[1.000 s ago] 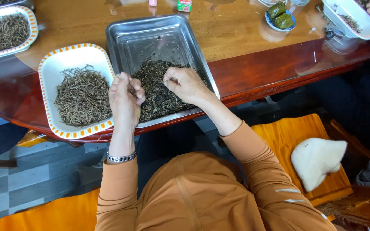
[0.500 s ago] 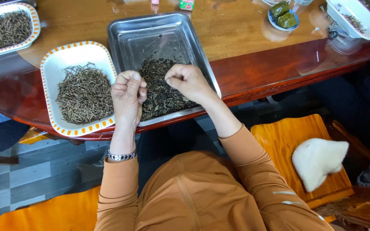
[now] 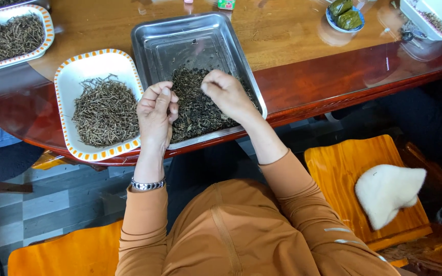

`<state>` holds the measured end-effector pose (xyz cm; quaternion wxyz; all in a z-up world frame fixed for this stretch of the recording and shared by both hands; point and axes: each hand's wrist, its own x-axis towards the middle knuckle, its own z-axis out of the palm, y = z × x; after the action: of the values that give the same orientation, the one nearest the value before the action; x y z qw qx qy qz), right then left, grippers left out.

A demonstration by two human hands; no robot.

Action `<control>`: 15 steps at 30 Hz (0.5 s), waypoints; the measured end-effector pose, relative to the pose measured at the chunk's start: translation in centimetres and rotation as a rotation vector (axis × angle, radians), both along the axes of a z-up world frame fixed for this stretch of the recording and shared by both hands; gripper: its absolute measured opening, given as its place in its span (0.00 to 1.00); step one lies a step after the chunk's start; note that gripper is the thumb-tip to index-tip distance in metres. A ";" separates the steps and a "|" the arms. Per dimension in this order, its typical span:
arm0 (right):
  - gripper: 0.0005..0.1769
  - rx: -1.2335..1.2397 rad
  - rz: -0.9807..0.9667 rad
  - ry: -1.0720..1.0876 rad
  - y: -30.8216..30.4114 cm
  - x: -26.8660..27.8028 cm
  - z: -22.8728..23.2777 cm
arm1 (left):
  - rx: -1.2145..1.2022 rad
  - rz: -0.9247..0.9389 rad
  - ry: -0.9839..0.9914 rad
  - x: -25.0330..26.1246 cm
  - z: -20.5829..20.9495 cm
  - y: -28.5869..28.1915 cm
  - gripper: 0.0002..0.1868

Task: Sorting dried tea leaves by hand to remove stems and impurities from a metal tray into a bowl.

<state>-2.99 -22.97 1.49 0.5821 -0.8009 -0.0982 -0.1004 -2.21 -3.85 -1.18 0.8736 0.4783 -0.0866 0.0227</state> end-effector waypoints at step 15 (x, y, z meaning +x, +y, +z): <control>0.07 0.593 0.151 0.139 -1.7 -1.1 -1.3 | 0.708 -0.036 -0.179 0.6 2.2 -2.2 0.09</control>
<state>-4.13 -24.71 0.18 0.8015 -0.5914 -0.0839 -0.0263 -1.60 -6.10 1.04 0.6433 0.7455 -0.1735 0.0178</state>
